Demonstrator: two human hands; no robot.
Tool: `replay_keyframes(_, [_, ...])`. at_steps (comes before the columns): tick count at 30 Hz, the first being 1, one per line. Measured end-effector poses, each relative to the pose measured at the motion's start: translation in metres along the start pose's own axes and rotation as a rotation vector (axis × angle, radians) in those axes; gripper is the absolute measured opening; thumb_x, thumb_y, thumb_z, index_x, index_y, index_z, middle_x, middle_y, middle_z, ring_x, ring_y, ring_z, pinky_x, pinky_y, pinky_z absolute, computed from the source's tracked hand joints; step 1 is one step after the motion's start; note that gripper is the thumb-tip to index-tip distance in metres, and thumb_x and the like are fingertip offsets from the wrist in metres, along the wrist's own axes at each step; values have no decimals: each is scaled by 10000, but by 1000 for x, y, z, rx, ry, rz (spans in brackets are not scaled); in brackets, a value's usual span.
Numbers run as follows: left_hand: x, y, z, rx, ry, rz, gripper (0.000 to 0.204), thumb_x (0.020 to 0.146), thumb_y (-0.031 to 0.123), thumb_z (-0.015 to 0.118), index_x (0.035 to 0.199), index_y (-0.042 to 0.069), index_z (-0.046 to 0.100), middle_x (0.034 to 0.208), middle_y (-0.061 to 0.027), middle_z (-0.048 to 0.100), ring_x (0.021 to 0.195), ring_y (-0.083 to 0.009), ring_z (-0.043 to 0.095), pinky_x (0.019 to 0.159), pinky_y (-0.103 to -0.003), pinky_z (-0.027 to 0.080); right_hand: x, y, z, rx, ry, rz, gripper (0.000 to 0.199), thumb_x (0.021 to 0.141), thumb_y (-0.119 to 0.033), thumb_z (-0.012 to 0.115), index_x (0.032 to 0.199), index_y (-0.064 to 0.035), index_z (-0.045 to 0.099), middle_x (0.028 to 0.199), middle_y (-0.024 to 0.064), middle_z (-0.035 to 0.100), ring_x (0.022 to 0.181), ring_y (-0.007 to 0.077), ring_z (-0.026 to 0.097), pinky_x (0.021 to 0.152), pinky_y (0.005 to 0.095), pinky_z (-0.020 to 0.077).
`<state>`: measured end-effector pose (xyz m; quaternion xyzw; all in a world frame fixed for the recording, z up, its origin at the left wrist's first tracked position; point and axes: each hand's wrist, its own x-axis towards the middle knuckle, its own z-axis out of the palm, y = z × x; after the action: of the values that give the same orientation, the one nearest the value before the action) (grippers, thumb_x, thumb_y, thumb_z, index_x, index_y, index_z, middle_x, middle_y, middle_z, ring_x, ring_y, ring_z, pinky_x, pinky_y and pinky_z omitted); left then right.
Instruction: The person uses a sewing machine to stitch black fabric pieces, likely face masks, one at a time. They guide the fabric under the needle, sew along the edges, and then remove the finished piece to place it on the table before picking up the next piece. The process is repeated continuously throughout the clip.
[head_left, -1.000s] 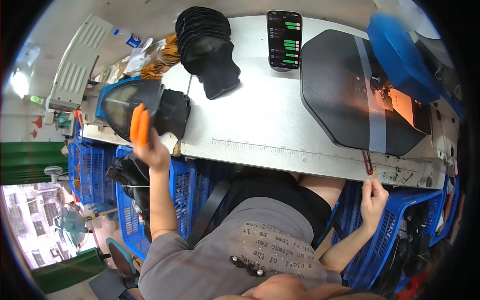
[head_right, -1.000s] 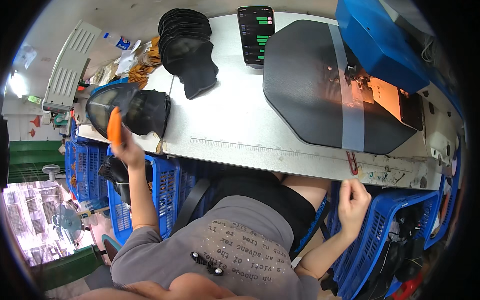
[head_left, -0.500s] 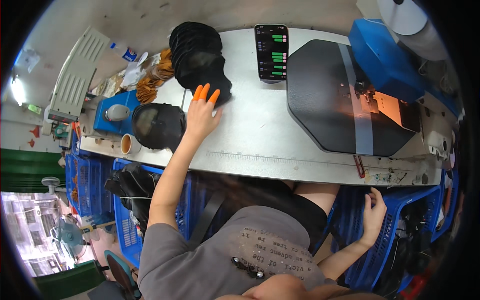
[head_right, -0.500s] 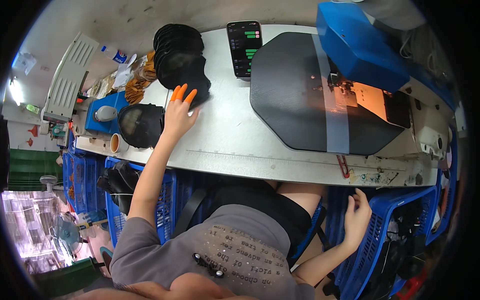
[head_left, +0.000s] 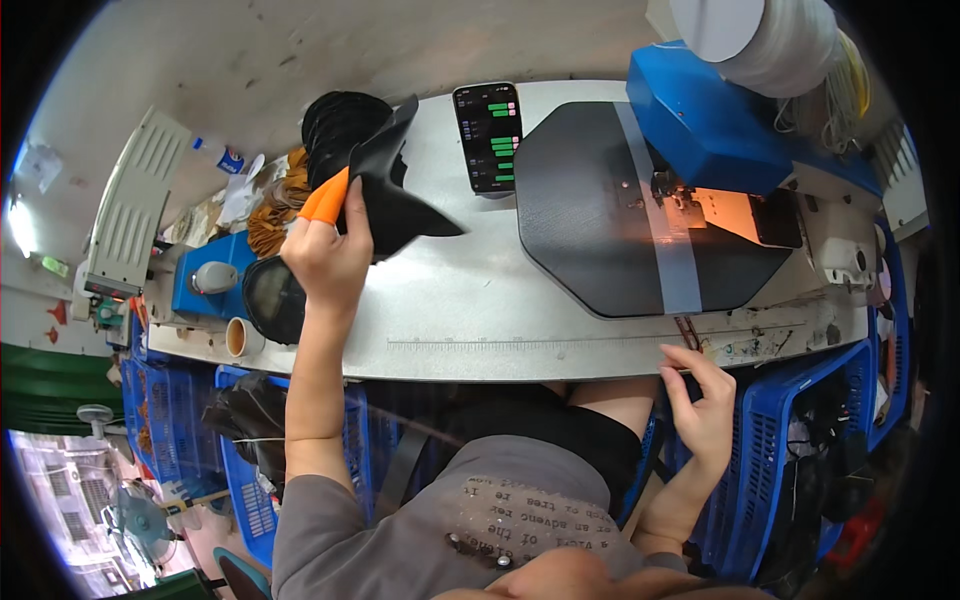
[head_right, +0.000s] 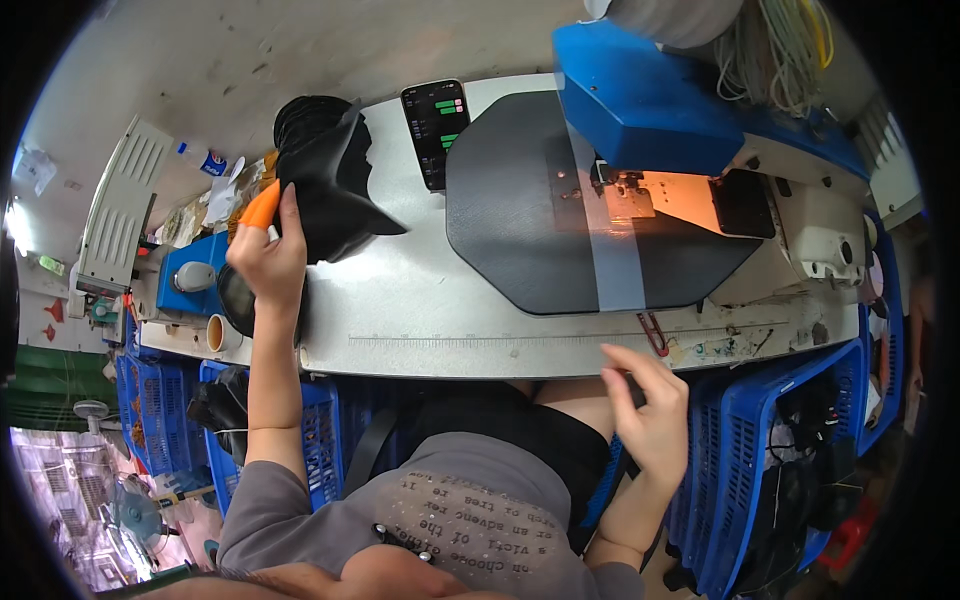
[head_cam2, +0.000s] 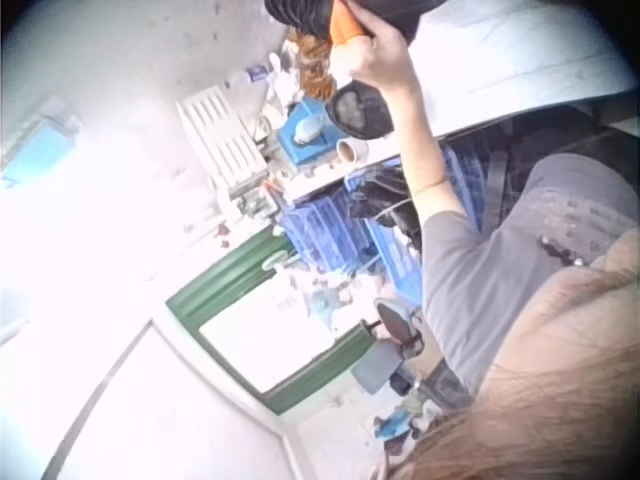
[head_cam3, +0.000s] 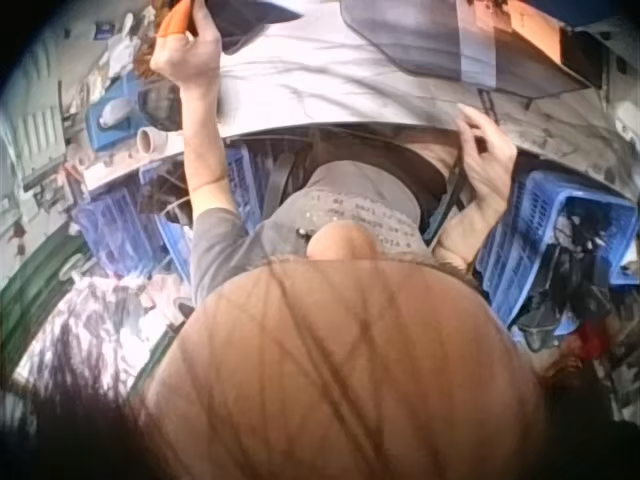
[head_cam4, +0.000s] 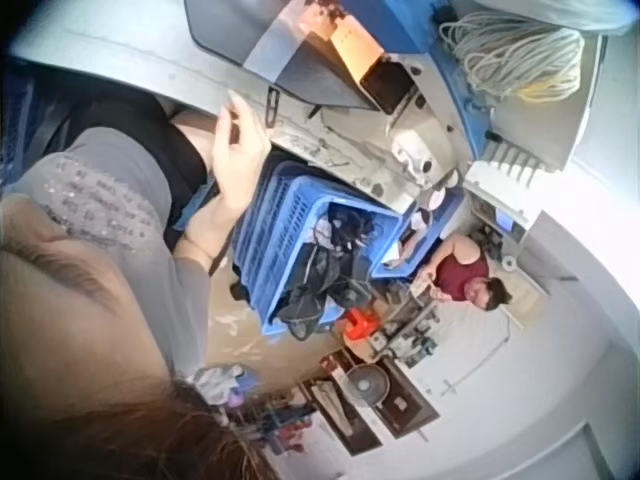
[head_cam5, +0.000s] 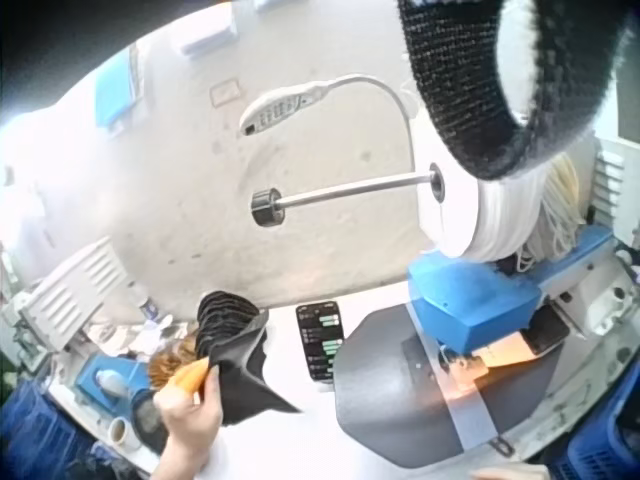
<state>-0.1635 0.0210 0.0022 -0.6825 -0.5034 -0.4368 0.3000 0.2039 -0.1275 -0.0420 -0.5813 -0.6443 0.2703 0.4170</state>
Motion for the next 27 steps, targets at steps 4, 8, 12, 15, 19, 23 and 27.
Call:
replay_keyframes(4, [28, 85, -20, -325, -113, 368, 267, 678, 55, 775, 943, 72, 754, 866, -61, 722, 651, -188, 669, 567, -289, 533, 30, -39, 16, 78, 35, -264, 209, 797, 26, 693, 1005, 19, 707, 750, 125, 636, 639, 242, 570, 622, 324, 440])
replay_keyframes(8, [-3, 159, 2, -483, -279, 400, 248, 659, 99, 781, 902, 63, 750, 877, -46, 696, 716, -201, 642, 666, -292, 520, 58, -44, 30, -177, 147, -283, 72, 840, -63, 683, 860, 5, 684, 716, 77, 565, 701, 257, 525, 674, 374, 385])
replay_keyframes(12, [-8, 174, 20, -658, -574, 338, 280, 773, 153, 709, 1034, 52, 727, 1077, -101, 657, 1013, -298, 590, 1070, -643, 307, 60, -35, 27, -287, 278, -199, 51, 833, -74, 684, 841, -24, 680, 752, 57, 579, 748, 252, 546, 711, 378, 381])
replay_keyframes(15, [-6, 163, 27, -666, -724, 359, 348, 837, 140, 664, 1174, 53, 663, 1253, -108, 579, 1155, -323, 531, 1104, -657, 217, 65, -27, 23, -342, 325, -149, 79, 813, -69, 691, 886, -37, 695, 794, 52, 592, 778, 255, 556, 731, 379, 385])
replay_keyframes(19, [2, 163, 31, -633, -772, 359, 321, 890, 129, 630, 1203, 57, 632, 1332, -101, 555, 1249, -346, 481, 1113, -656, 185, 79, -23, 22, -363, 351, -90, 127, 797, -96, 713, 914, -48, 710, 792, 51, 598, 796, 251, 561, 743, 385, 386])
replay_keyframes(23, [4, 169, 41, -568, -717, 397, 319, 894, 146, 612, 1180, 7, 634, 1215, -149, 616, 1140, -350, 556, 1080, -707, 221, 93, -17, 21, -361, 350, -51, 136, 797, -116, 721, 919, -56, 719, 792, 51, 618, 804, 249, 571, 742, 385, 387])
replay_keyframes(27, [8, 167, 52, -527, -815, 385, 366, 907, 130, 616, 1264, 55, 594, 1325, -110, 569, 1235, -351, 499, 1101, -700, 181, 105, -14, 18, -347, 361, -9, 137, 801, -139, 728, 913, -60, 730, 806, 62, 648, 823, 253, 588, 745, 386, 393])
